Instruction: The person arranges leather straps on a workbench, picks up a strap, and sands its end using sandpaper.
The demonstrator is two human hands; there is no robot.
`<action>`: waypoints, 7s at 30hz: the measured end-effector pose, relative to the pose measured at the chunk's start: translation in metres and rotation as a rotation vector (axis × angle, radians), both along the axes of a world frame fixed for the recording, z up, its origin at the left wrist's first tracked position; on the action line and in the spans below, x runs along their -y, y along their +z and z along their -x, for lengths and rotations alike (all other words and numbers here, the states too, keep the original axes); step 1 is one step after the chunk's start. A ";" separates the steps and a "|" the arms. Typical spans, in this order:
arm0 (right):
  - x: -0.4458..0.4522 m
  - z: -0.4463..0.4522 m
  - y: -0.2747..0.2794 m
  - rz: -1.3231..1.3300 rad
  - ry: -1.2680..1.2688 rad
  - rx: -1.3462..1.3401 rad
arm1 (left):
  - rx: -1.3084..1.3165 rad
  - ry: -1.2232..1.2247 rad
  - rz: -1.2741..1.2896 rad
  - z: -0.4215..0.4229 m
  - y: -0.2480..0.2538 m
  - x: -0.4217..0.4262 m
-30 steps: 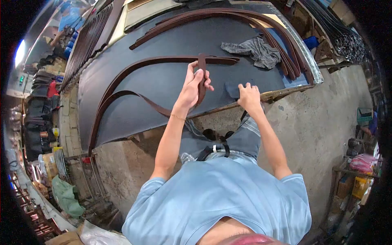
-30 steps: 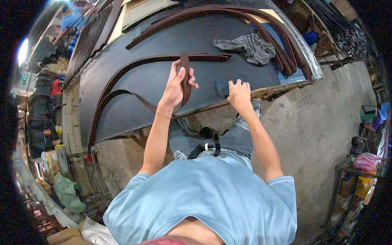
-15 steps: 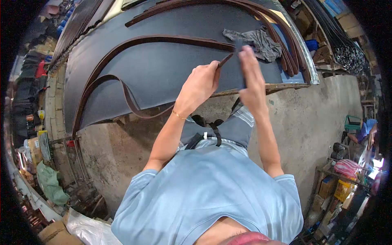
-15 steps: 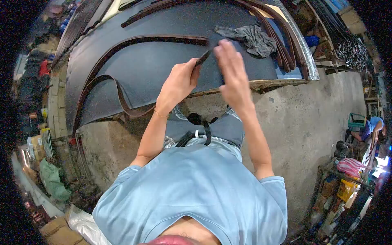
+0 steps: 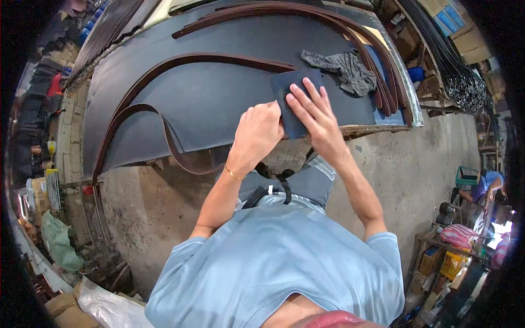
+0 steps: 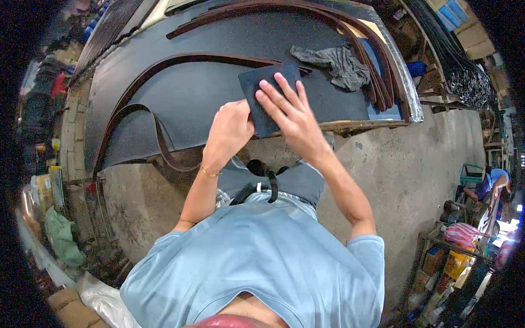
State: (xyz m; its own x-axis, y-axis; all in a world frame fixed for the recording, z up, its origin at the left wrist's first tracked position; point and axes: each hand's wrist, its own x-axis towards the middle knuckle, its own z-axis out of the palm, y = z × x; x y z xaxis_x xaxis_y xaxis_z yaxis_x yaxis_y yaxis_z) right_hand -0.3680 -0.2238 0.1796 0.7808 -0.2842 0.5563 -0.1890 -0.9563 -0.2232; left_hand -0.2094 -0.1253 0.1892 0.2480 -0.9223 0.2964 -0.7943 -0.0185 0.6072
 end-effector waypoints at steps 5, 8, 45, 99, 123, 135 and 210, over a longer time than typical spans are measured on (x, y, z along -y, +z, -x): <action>0.021 -0.001 0.000 -0.009 -0.049 0.016 | -0.019 0.038 0.103 0.002 0.004 0.008; 0.017 0.002 -0.005 -0.037 0.026 0.006 | 0.066 0.022 -0.051 0.003 0.008 0.000; -0.012 0.032 0.004 -0.055 0.034 0.026 | 0.088 0.053 0.138 0.026 0.006 -0.020; 0.013 0.010 0.015 -0.080 0.129 0.041 | 0.130 0.076 0.183 0.021 0.009 -0.019; -0.020 0.009 0.005 -0.065 0.077 0.123 | -0.055 0.015 0.199 0.012 0.008 -0.021; 0.005 0.005 0.017 -0.022 0.122 0.148 | -0.201 0.082 0.255 0.013 0.009 -0.025; -0.046 -0.013 -0.004 -0.619 -0.049 0.485 | 0.038 0.043 0.418 0.026 0.017 -0.009</action>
State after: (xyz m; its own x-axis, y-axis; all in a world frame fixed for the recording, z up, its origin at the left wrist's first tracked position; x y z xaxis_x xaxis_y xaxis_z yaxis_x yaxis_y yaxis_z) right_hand -0.3552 -0.1774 0.1756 0.4705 -0.6810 0.5611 0.0272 -0.6244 -0.7806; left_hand -0.2356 -0.1164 0.2061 0.2656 -0.7098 0.6525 -0.8201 0.1895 0.5399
